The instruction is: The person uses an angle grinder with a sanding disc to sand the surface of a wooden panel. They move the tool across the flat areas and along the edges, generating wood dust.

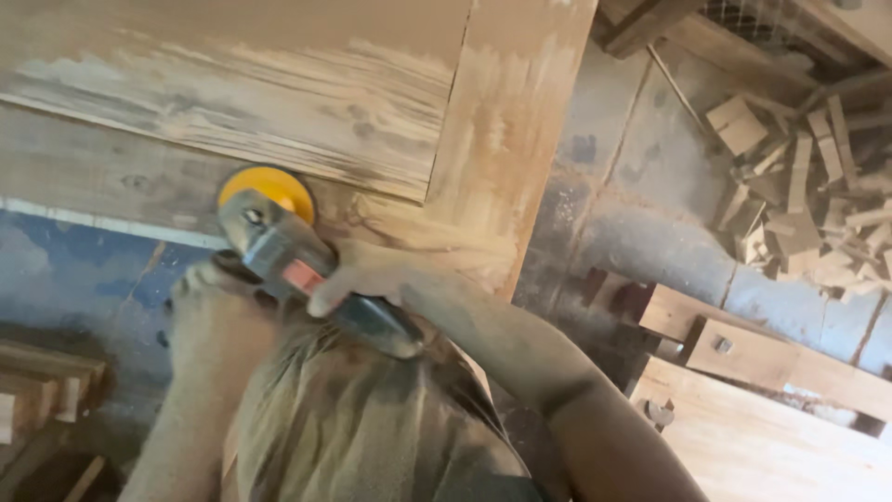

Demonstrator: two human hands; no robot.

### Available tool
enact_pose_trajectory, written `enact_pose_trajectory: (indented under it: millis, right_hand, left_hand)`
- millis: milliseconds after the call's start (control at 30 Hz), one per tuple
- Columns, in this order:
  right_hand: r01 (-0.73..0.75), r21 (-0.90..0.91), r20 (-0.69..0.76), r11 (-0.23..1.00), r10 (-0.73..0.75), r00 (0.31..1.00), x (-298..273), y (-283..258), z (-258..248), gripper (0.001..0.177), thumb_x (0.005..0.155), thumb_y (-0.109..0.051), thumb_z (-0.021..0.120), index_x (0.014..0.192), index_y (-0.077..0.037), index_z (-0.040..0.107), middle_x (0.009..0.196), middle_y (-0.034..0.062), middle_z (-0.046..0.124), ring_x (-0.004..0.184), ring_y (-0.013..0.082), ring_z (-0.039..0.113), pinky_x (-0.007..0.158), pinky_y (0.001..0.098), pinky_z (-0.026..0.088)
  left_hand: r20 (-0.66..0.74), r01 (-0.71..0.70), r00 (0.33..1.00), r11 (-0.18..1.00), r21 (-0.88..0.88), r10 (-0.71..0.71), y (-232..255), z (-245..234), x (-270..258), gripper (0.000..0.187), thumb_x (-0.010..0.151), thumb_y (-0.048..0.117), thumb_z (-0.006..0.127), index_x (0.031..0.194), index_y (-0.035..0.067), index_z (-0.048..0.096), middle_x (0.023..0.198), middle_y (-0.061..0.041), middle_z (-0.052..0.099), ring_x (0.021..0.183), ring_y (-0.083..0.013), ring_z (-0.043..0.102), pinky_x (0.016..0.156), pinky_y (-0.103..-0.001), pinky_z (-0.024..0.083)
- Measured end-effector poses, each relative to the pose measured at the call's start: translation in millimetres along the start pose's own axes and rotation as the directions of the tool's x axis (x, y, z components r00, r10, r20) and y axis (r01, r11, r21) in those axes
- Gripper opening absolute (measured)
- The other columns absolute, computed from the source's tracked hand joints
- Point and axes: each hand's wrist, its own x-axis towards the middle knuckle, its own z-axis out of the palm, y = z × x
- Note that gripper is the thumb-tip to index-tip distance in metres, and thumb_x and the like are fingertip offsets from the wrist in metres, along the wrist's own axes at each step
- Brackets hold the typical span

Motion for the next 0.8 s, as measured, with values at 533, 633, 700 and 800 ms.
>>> enact_pose_trajectory:
  millis: [533, 633, 700, 800]
  right_hand:
    - [-0.009, 0.172, -0.091, 0.985, 0.025, 0.996, -108.5, 43.6, -61.2, 0.078, 0.056, 0.001, 0.084, 0.130, 0.002, 0.058, 0.106, 0.0113, 0.071, 0.099, 0.0264, 0.070, 0.086, 0.0391, 0.058]
    - [-0.009, 0.255, -0.061, 0.967, 0.025, 0.998, -125.0, 58.0, -70.2, 0.082, 0.057, 0.002, 0.082, 0.135, 0.001, 0.056, 0.106, 0.0123, 0.069, 0.099, 0.0264, 0.069, 0.087, 0.0398, 0.057]
    - [-0.014, 0.288, -0.073, 0.957, 0.036, 0.997, -134.9, 68.3, -75.4, 0.085, 0.057, 0.002, 0.082, 0.138, 0.000, 0.054, 0.108, 0.0124, 0.069, 0.100, 0.0257, 0.068, 0.089, 0.0393, 0.056]
    - [-0.024, 0.311, -0.130, 0.950, 0.067, 0.989, -145.3, 81.1, -78.8, 0.091, 0.055, 0.003, 0.080, 0.141, -0.002, 0.050, 0.111, 0.0111, 0.067, 0.102, 0.0243, 0.068, 0.091, 0.0384, 0.056]
  left_hand:
    - [-0.025, -0.122, 0.992, 0.992, -0.026, 0.121, 109.3, 1.1, -1.6, 0.033, 0.085, 0.018, 0.060, 0.110, -0.003, 0.056, 0.100, -0.015, 0.062, 0.091, -0.0307, 0.066, 0.073, -0.045, 0.056]
    - [-0.053, -0.159, 0.986, 0.985, -0.069, 0.156, 127.0, -6.1, -4.7, 0.029, 0.087, 0.018, 0.061, 0.107, -0.002, 0.056, 0.096, -0.014, 0.062, 0.085, -0.0293, 0.066, 0.069, -0.045, 0.056]
    - [-0.059, -0.194, 0.980, 0.978, -0.083, 0.189, 137.8, -7.1, -5.9, 0.028, 0.090, 0.017, 0.061, 0.108, -0.004, 0.056, 0.094, -0.014, 0.062, 0.083, -0.0289, 0.067, 0.067, -0.044, 0.055]
    - [-0.024, -0.190, 0.982, 0.977, -0.095, 0.189, 153.1, -5.1, -6.2, 0.025, 0.087, 0.016, 0.061, 0.105, -0.001, 0.057, 0.095, -0.013, 0.062, 0.083, -0.0291, 0.067, 0.069, -0.044, 0.055]
